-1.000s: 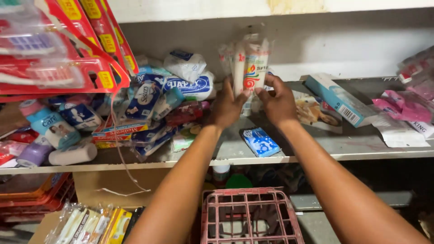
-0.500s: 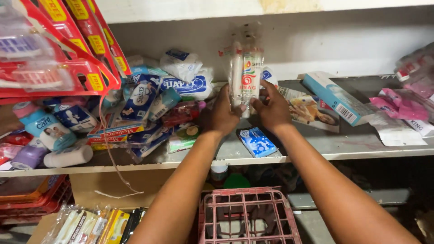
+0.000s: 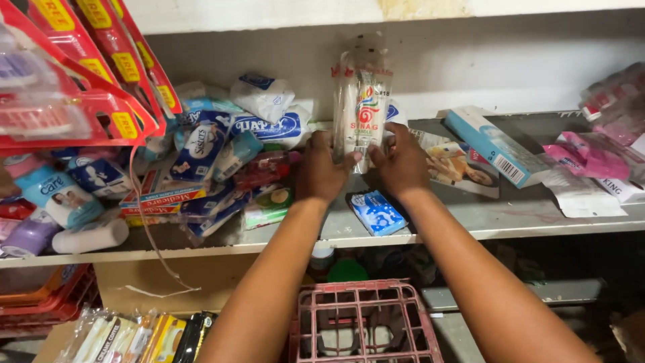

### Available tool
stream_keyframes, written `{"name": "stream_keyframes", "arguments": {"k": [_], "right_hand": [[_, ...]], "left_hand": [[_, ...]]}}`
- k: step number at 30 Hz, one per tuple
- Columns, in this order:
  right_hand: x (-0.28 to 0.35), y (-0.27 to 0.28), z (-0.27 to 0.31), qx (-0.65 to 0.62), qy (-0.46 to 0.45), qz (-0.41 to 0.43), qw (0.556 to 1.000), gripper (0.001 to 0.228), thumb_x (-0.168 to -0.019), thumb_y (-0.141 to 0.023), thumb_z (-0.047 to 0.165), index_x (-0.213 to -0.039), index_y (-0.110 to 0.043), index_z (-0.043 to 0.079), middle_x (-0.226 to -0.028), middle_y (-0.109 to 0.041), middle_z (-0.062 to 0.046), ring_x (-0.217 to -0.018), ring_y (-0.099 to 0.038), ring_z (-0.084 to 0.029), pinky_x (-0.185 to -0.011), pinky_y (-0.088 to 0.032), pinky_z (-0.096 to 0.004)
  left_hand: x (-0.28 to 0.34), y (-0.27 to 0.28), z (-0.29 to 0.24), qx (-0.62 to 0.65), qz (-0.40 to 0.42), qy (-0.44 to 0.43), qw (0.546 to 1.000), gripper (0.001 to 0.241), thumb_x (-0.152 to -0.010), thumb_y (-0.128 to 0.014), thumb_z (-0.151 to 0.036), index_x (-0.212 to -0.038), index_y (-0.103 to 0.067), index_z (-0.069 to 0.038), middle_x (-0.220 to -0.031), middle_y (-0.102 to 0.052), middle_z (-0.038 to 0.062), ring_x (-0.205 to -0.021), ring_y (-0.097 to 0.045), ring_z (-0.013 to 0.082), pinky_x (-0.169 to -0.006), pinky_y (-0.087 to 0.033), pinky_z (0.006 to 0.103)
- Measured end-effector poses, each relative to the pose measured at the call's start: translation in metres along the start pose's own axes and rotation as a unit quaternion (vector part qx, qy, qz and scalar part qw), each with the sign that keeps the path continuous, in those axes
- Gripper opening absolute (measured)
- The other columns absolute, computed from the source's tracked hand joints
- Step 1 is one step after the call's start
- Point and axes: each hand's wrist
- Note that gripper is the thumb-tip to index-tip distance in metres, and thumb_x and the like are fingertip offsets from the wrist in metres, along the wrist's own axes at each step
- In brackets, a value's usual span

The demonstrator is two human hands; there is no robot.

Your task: Organizing various grocery products, including toiletries and canned goods, on store shelves.

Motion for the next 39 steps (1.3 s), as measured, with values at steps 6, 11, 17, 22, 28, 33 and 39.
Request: {"name": "stream_keyframes", "arguments": {"k": [6,11,17,22,28,33,39], "right_hand": [[0.003,-0.001,-0.004,0.016,0.047,-0.019,0.999,0.053,-0.084,-0.082,0.016,-0.132,-0.060,0.013,-0.109,-0.063,-0.021,-0.090,-0.066,-0.037,-0.078,-0.055,-0.045],[0.003,0.000,0.004,-0.003,0.050,-0.011,0.999,0.052,-0.086,-0.075,0.008,-0.135,-0.060,0.013,-0.111,-0.063,-0.020,-0.090,-0.067,-0.036,-0.078,-0.055,-0.044],[0.002,0.000,0.006,-0.028,-0.023,0.011,0.999,0.041,-0.091,-0.072,0.012,-0.129,-0.059,0.008,-0.095,-0.072,-0.015,-0.082,-0.072,-0.030,-0.075,-0.057,-0.042],[0.000,-0.001,0.002,0.004,-0.030,0.006,1.000,0.034,-0.091,-0.074,0.017,-0.120,-0.061,0.003,-0.095,-0.075,-0.015,-0.082,-0.074,-0.029,-0.075,-0.057,-0.041],[-0.001,0.000,0.000,-0.017,-0.058,-0.013,0.998,0.039,-0.088,-0.078,0.024,-0.118,-0.064,0.001,-0.095,-0.075,-0.016,-0.082,-0.075,-0.026,-0.076,-0.058,-0.038],[0.003,0.003,0.004,-0.026,-0.071,-0.010,0.997,0.043,-0.086,-0.077,0.026,-0.118,-0.062,0.000,-0.092,-0.075,-0.016,-0.079,-0.075,-0.027,-0.074,-0.058,-0.039],[0.017,0.046,0.046,0.069,-0.121,0.095,0.986,0.049,-0.088,-0.075,0.039,-0.116,-0.063,0.001,-0.098,-0.075,-0.019,-0.091,-0.073,-0.035,-0.080,-0.056,-0.044]], "left_hand": [[-0.003,-0.008,0.014,0.025,0.027,-0.022,0.999,0.038,-0.084,-0.082,-0.026,-0.107,-0.060,-0.005,-0.096,-0.074,0.016,-0.088,-0.072,0.0329,-0.078,-0.056,0.0435],[0.000,-0.003,0.010,0.010,0.023,-0.060,0.998,0.040,-0.080,-0.084,-0.023,-0.105,-0.059,-0.004,-0.093,-0.073,0.016,-0.085,-0.071,0.0332,-0.075,-0.055,0.0448],[0.000,-0.003,0.004,-0.002,0.032,-0.029,0.999,0.040,-0.081,-0.082,-0.029,-0.106,-0.060,-0.006,-0.093,-0.074,0.014,-0.086,-0.072,0.0330,-0.077,-0.055,0.0450],[0.001,0.001,0.001,-0.017,0.039,-0.014,0.999,0.040,-0.088,-0.078,-0.037,-0.106,-0.060,-0.006,-0.092,-0.073,0.016,-0.089,-0.071,0.0360,-0.078,-0.054,0.0470],[0.002,-0.002,0.005,-0.006,-0.013,-0.030,0.999,0.051,-0.086,-0.077,-0.044,-0.113,-0.057,-0.005,-0.104,-0.072,0.021,-0.094,-0.069,0.0410,-0.081,-0.054,0.0499],[0.003,-0.002,0.004,-0.021,0.010,-0.030,0.999,0.052,-0.087,-0.075,-0.047,-0.114,-0.056,-0.006,-0.107,-0.072,0.021,-0.099,-0.068,0.0425,-0.082,-0.054,0.0519],[0.005,0.004,-0.002,-0.035,0.034,0.005,0.999,0.055,-0.091,-0.066,-0.053,-0.119,-0.058,-0.007,-0.107,-0.073,0.021,-0.101,-0.068,0.0434,-0.086,-0.053,0.0527]]}}
Point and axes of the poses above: each hand's wrist, its own x-axis away from the middle knuckle, its own y-axis out of the back of the hand, z = x × y
